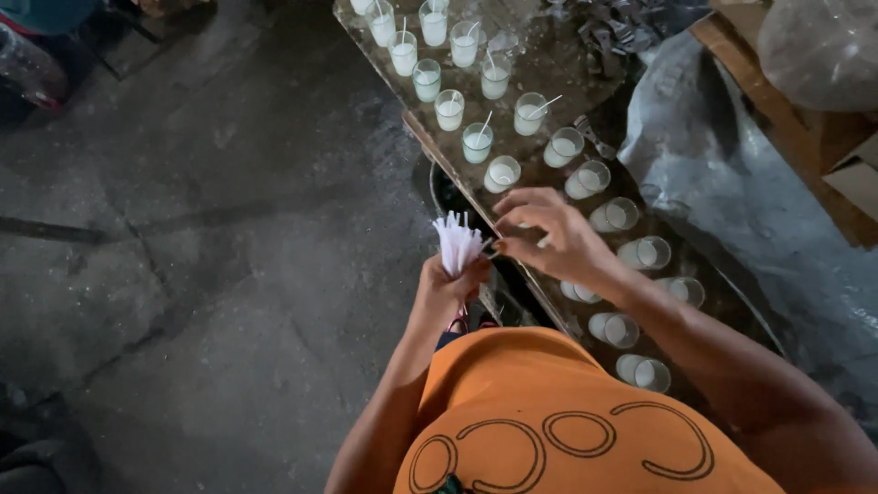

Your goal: The person is taking individual candle wicks from a bundle and placing them into the center of glass jars filled with wax.

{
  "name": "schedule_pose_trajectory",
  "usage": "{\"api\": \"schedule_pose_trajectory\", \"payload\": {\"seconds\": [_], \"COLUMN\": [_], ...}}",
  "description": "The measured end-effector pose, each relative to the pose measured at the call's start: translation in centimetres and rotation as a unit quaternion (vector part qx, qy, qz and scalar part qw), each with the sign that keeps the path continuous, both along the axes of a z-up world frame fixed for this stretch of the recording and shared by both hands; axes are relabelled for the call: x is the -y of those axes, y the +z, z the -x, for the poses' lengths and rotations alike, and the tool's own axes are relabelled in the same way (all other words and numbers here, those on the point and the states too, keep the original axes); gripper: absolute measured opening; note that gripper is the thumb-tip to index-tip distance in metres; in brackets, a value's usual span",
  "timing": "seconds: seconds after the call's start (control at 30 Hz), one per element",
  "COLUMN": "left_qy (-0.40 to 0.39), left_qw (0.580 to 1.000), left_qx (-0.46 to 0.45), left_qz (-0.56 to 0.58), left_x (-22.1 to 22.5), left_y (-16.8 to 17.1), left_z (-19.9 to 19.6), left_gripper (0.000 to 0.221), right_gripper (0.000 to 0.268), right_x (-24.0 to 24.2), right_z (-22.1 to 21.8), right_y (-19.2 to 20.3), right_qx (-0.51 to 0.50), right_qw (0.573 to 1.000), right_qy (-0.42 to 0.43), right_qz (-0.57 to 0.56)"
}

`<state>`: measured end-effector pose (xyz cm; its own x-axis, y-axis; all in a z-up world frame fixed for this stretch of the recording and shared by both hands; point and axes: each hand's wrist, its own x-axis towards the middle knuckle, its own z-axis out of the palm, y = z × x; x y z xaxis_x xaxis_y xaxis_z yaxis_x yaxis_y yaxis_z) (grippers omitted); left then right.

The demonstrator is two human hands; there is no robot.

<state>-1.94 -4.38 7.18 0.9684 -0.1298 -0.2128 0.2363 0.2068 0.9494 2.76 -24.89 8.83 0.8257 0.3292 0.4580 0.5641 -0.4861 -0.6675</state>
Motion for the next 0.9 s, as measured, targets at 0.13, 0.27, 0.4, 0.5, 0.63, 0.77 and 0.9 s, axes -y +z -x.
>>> {"api": "schedule_pose_trajectory", "payload": {"seconds": [0.13,0.27,0.4,0.5,0.63,0.77,0.9], "left_qy": [-0.043,-0.023,0.018,0.133,0.123,0.048,0.017], "left_qw": [0.999,0.999,0.999,0.984,0.974,0.99,0.996], "left_qx": [0.014,0.006,-0.003,-0.078,-0.107,-0.045,-0.012], "left_qz": [0.009,-0.024,-0.034,0.092,0.158,0.124,0.084], "left_x": [0.2,0.0,-0.7,-0.5,1.1,2.8,3.3], "left_y": [-0.1,-0.1,-3.8,-2.7,-0.9,2.1,4.5], "left_z": [0.0,0.4,0.2,-0.5,-1.6,-1.7,-1.4], "left_gripper": [0.028,0.012,0.003,0.005,0.018,0.019,0.025], "right_gripper": [0.009,0.005,0.003,0.007,0.006,0.011,0.013], "right_x": [-1.0,0.7,3.6,4.1,2.2,1.1,0.3], "right_z": [1.1,0.9,0.2,0.8,1.8,1.7,1.8], "right_y": [2.0,3.0,4.1,5.5,5.8,5.5,6.3], "right_qx": [-0.208,-0.157,-0.119,-0.154,-0.176,-0.213,-0.261], "right_qw": [0.975,0.983,0.984,0.974,0.977,0.973,0.957], "right_qy": [0.032,-0.024,-0.075,-0.086,-0.062,-0.024,-0.017], "right_qz": [-0.075,-0.096,-0.114,-0.141,-0.106,-0.091,-0.123]}}
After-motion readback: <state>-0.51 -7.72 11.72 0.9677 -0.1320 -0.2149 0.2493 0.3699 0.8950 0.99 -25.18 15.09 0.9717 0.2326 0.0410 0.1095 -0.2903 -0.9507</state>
